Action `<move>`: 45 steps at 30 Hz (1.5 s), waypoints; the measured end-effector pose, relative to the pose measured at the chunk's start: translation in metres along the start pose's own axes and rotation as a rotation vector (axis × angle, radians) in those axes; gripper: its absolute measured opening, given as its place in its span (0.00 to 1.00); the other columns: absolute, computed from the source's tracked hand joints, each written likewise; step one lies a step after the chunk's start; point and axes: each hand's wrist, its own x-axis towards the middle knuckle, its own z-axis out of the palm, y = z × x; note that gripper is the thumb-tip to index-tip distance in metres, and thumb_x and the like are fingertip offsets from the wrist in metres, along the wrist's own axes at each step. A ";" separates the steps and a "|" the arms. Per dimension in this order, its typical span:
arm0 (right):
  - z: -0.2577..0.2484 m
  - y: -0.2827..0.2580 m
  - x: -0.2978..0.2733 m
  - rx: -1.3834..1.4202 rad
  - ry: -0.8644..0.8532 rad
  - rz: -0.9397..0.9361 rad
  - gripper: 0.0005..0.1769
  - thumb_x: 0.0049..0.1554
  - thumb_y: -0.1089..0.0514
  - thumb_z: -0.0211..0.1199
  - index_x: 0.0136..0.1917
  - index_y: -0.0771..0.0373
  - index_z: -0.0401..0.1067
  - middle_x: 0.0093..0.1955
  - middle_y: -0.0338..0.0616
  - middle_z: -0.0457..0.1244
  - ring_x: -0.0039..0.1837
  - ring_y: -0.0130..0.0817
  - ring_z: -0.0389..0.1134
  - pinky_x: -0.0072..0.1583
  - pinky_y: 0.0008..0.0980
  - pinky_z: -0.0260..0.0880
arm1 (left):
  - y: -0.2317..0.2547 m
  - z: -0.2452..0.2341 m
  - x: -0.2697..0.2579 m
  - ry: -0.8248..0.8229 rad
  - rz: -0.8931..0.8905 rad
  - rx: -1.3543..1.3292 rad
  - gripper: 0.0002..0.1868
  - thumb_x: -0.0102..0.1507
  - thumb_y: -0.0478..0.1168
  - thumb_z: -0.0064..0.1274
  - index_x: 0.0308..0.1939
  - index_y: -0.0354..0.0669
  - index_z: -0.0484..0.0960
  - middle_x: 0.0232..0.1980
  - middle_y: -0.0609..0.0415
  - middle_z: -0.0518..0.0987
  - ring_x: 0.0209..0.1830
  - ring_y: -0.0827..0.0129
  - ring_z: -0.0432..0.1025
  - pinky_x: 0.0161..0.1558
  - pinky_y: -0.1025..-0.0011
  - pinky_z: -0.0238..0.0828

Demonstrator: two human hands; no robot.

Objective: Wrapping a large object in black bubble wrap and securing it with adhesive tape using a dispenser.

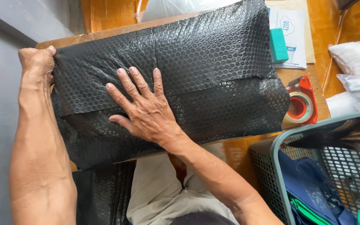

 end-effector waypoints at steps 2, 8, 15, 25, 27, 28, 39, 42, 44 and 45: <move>0.000 0.000 0.001 -0.006 0.002 0.004 0.45 0.62 0.22 0.63 0.80 0.44 0.57 0.83 0.47 0.50 0.84 0.48 0.49 0.78 0.71 0.43 | 0.001 -0.002 -0.002 -0.016 -0.065 -0.023 0.27 0.75 0.40 0.56 0.28 0.56 0.55 0.26 0.67 0.54 0.16 0.81 0.52 0.14 0.72 0.42; 0.008 0.000 -0.003 0.008 0.018 -0.034 0.43 0.62 0.24 0.63 0.79 0.48 0.62 0.82 0.51 0.48 0.83 0.53 0.48 0.78 0.73 0.42 | -0.021 0.004 0.014 0.027 -0.129 -0.153 0.17 0.67 0.42 0.67 0.27 0.54 0.76 0.24 0.68 0.77 0.19 0.85 0.73 0.16 0.76 0.66; 0.004 0.007 -0.005 -0.002 -0.056 -0.059 0.48 0.64 0.19 0.64 0.82 0.46 0.53 0.84 0.50 0.45 0.85 0.50 0.46 0.79 0.69 0.39 | -0.036 -0.001 0.040 -0.086 0.214 0.032 0.04 0.73 0.40 0.56 0.43 0.53 0.79 0.30 0.64 0.79 0.22 0.83 0.72 0.17 0.77 0.65; -0.020 0.068 -0.043 -0.035 -0.176 0.132 0.51 0.65 0.20 0.52 0.85 0.54 0.48 0.85 0.59 0.37 0.84 0.63 0.34 0.75 0.78 0.27 | -0.105 0.007 0.100 -0.023 0.304 -0.236 0.08 0.65 0.46 0.68 0.38 0.50 0.86 0.30 0.65 0.81 0.26 0.83 0.75 0.25 0.76 0.72; -0.020 0.065 -0.043 -0.016 -0.149 0.112 0.50 0.66 0.21 0.50 0.85 0.56 0.50 0.84 0.61 0.38 0.84 0.65 0.36 0.75 0.78 0.27 | -0.095 0.008 0.093 0.023 0.303 -0.291 0.09 0.62 0.44 0.70 0.37 0.50 0.85 0.29 0.64 0.81 0.25 0.82 0.75 0.25 0.76 0.73; -0.020 0.063 -0.043 -0.005 -0.128 0.110 0.48 0.67 0.23 0.48 0.85 0.59 0.52 0.84 0.62 0.40 0.83 0.66 0.38 0.74 0.78 0.28 | -0.093 0.007 0.089 0.049 0.304 -0.347 0.10 0.59 0.42 0.71 0.36 0.49 0.83 0.28 0.62 0.81 0.25 0.81 0.75 0.25 0.76 0.75; -0.023 0.044 -0.036 0.091 -0.037 0.024 0.47 0.69 0.28 0.51 0.82 0.70 0.59 0.81 0.76 0.46 0.80 0.79 0.43 0.70 0.83 0.28 | -0.067 -0.078 0.012 -0.056 0.325 -0.461 0.14 0.64 0.46 0.61 0.29 0.55 0.71 0.28 0.68 0.71 0.24 0.85 0.66 0.26 0.77 0.66; -0.025 0.041 -0.037 0.085 -0.048 0.041 0.46 0.69 0.29 0.53 0.83 0.68 0.56 0.81 0.77 0.45 0.80 0.80 0.42 0.69 0.85 0.28 | -0.049 -0.104 -0.050 -0.185 0.099 -0.300 0.23 0.60 0.65 0.57 0.36 0.52 0.72 0.32 0.65 0.73 0.27 0.82 0.71 0.30 0.80 0.75; -0.025 0.041 -0.038 0.078 -0.064 0.050 0.46 0.69 0.29 0.52 0.84 0.65 0.54 0.82 0.76 0.44 0.80 0.80 0.42 0.69 0.86 0.28 | -0.043 -0.115 -0.079 -0.197 0.012 -0.262 0.28 0.57 0.68 0.56 0.38 0.48 0.71 0.32 0.62 0.73 0.27 0.80 0.70 0.30 0.80 0.74; -0.024 0.040 -0.038 0.075 -0.064 0.052 0.45 0.70 0.28 0.50 0.84 0.64 0.54 0.82 0.76 0.43 0.80 0.79 0.41 0.69 0.86 0.28 | -0.042 -0.119 -0.089 -0.252 -0.039 -0.216 0.30 0.53 0.68 0.58 0.40 0.48 0.75 0.37 0.61 0.79 0.33 0.79 0.75 0.37 0.79 0.76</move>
